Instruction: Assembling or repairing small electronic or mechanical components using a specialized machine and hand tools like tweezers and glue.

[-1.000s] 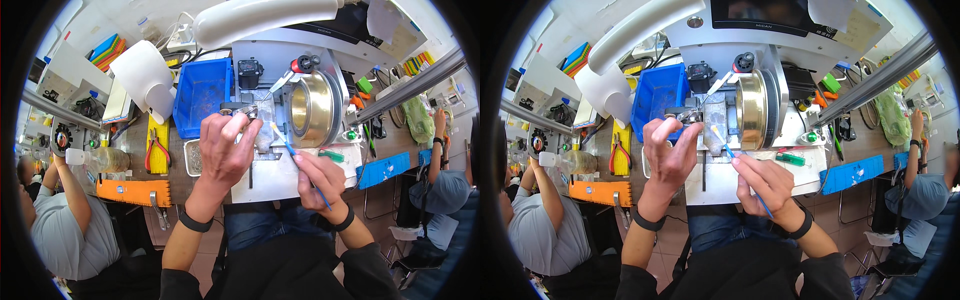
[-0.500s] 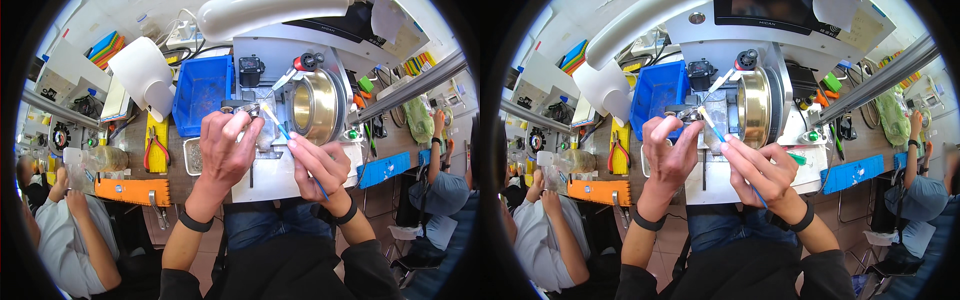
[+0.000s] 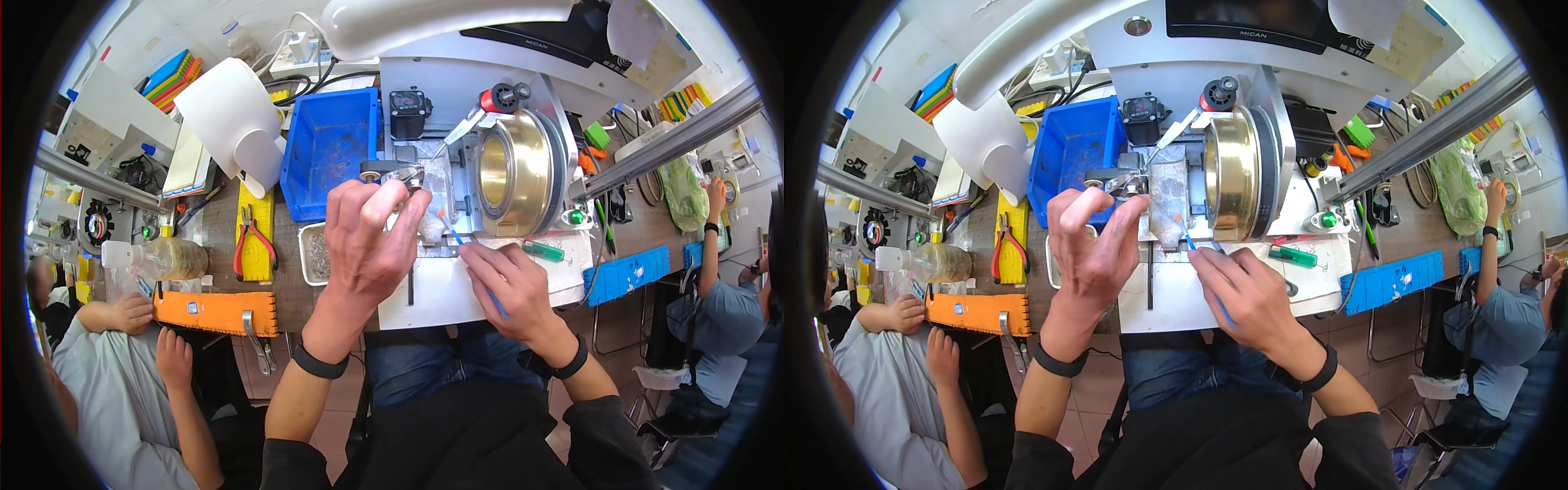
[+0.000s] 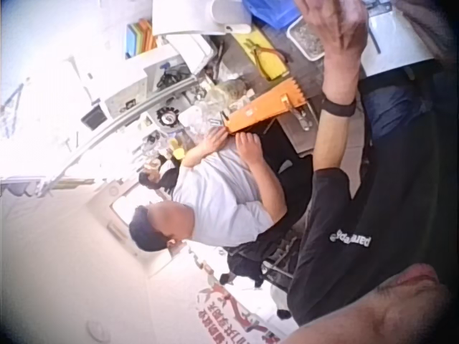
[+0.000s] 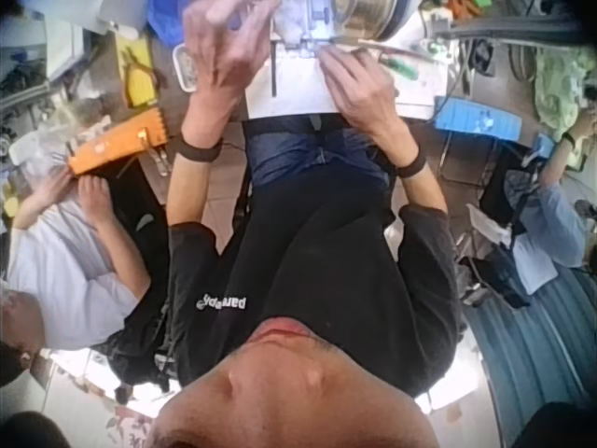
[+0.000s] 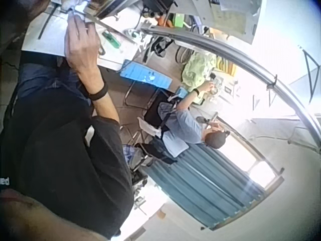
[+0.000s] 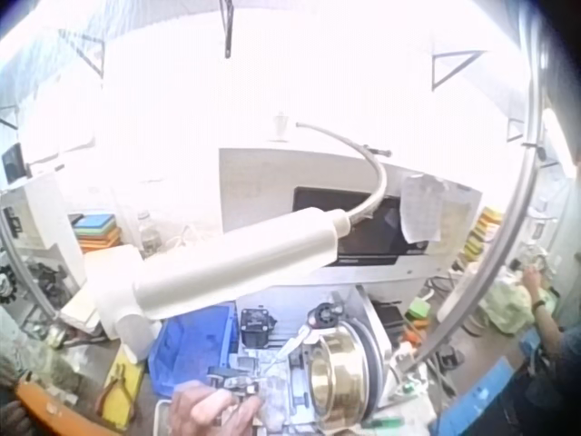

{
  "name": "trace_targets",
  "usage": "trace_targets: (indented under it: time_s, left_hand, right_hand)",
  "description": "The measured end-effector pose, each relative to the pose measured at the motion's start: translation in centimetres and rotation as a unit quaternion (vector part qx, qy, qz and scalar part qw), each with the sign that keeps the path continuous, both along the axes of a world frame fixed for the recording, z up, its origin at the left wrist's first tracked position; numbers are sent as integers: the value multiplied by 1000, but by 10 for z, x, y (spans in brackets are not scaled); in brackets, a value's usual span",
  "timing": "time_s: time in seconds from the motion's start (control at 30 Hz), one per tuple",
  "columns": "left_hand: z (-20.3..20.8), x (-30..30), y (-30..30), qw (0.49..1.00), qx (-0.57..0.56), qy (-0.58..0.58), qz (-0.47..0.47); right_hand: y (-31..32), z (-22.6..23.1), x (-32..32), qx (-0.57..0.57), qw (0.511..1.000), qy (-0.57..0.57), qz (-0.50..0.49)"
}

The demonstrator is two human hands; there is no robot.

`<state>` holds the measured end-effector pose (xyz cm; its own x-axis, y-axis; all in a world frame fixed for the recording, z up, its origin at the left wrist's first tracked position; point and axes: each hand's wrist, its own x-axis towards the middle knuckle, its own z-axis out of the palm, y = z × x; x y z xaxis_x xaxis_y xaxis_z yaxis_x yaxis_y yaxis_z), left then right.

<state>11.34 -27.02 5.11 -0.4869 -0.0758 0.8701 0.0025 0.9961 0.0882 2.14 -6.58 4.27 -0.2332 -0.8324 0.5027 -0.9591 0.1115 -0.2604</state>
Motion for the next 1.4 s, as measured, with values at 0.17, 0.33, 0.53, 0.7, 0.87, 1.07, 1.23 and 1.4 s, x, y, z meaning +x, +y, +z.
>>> trace_targets:
  time_s: [0.17,0.33,0.53,0.7,0.87,1.07,1.23,1.4]
  left_hand:
    - [-2,0,1,1000,3,-1,5]
    - [0,0,0,1000,-7,10,3]
    - [-1,0,0,1000,-14,13,13]
    - [1,0,-1,1000,-15,19,10]
    - [-1,0,-1,1000,-15,18,15]
    - [-2,0,0,1000,-13,21,14]
    - [-3,0,1,1000,-13,21,15]
    - [2,2,3,1000,-12,18,16]
  right_hand:
    - [11,-7,-3,131,991,14,-19]
    - [45,-6,-22,33,979,12,-200]
    - [68,-14,-44,91,929,26,-359]
    - [73,-32,-47,84,929,35,-359]
    - [74,-37,-48,13,935,-27,-355]
    - [69,-38,-43,-84,933,-39,-348]
    - [70,-50,-41,-116,934,-34,-336]
    - [70,-51,-42,-117,934,-43,-336]
